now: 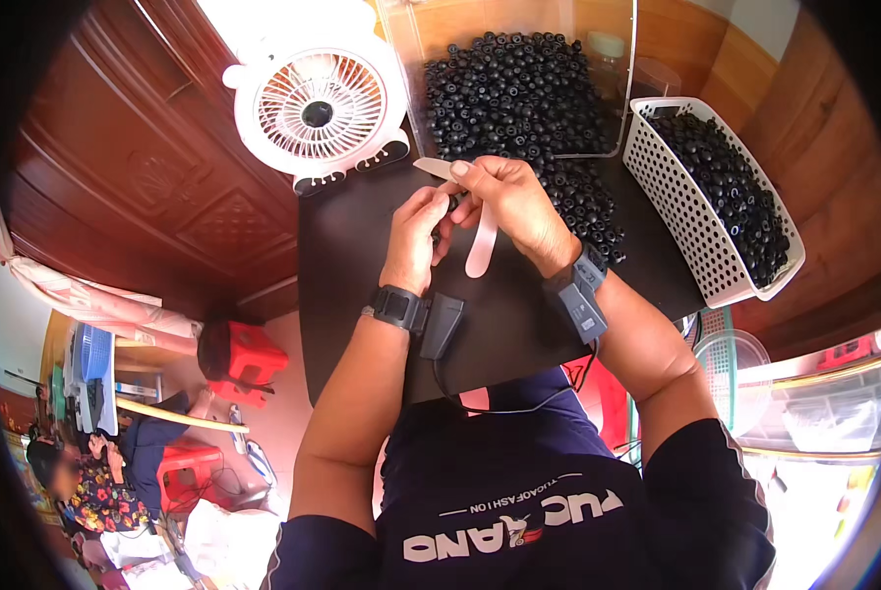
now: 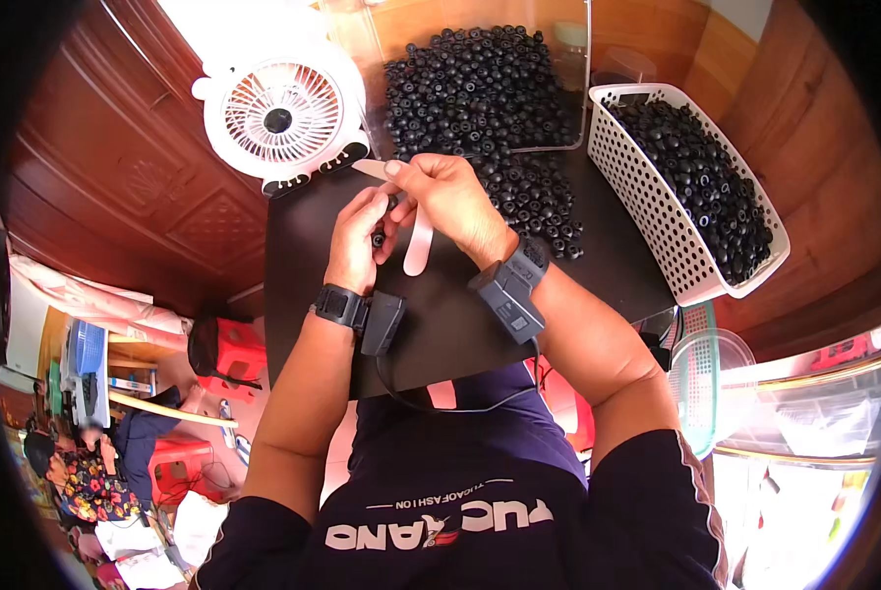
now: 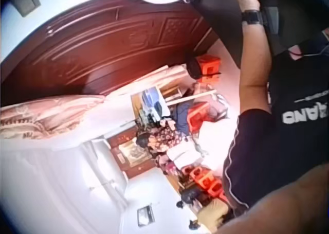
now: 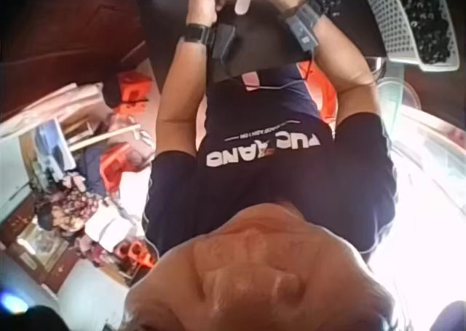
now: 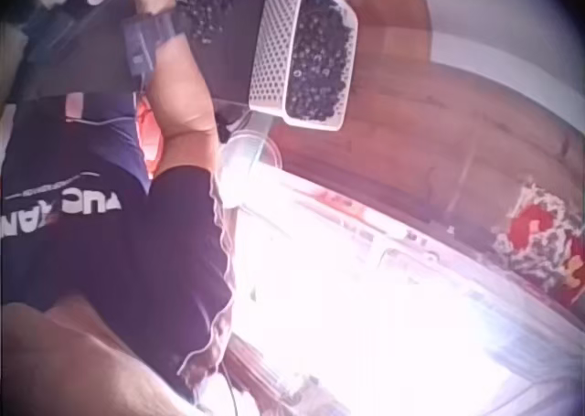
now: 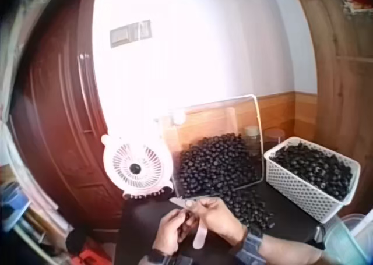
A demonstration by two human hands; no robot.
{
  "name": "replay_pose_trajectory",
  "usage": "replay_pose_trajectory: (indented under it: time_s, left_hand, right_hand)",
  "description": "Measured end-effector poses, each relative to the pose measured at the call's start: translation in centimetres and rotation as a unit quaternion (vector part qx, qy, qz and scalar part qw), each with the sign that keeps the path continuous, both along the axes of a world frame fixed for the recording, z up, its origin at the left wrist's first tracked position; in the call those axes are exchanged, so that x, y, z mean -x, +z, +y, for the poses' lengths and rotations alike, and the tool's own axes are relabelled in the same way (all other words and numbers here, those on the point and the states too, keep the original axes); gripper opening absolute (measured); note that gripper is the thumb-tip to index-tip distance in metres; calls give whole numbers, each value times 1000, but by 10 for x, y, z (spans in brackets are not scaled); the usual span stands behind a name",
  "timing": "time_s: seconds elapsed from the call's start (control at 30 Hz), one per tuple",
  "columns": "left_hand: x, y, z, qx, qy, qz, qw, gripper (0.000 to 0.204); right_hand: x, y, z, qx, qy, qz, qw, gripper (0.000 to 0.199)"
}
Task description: Trimming excess material from small black rubber or plastic parts using a small blade.
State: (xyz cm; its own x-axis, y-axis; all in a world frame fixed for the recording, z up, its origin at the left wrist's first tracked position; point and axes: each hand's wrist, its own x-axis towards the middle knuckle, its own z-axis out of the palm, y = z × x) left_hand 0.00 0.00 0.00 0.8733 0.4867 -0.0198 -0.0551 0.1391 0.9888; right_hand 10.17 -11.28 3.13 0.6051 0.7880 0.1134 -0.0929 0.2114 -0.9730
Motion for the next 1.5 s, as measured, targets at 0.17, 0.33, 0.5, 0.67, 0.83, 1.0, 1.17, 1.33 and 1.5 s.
replay_pose_trajectory:
  time_s: [0.17, 0.33, 0.5, 0.67, 0.83, 1.0, 1.17, 1.33, 1.5]
  left_hand:
    - [-1, -7, -1, 94, 4, -61, 994, 24]
    - [-2, -2, -10, 148, 68, -43, 986, 24]
    - [-1, 7, -12, 64, 45, -33, 996, 24]
    - [1, 1, 0, 90, 11, -26, 995, 25]
    - [4, -1, 3, 228, -4, -59, 972, 25]
    - [5, 1, 4, 264, 10, -124, 956, 23]
    - [8, -1, 9, 285, 18, -151, 946, 20]
    - [7, 3, 5, 246, 29, -156, 956, 22]
    - [10, 11, 1, 191, -61, -165, 966, 25]
  right_hand:
    - [0, 0, 2, -36, -12, 35, 999, 25]
    - [8, -13, 6, -73, 26, -57, 995, 23]
    - [10, -11, 4, -80, 35, -72, 994, 23]
    - [7, 0, -1, -48, 5, -117, 992, 23]
    - [14, -6, 3, -117, 29, -107, 987, 21]
    - [14, -6, 1, -89, 17, -343, 935, 21]
    - [22, 3, -2, -97, 12, -388, 916, 26]
    - [20, 3, -3, -151, 14, -312, 938, 24]
    - [7, -3, 2, -119, -10, -10, 993, 27]
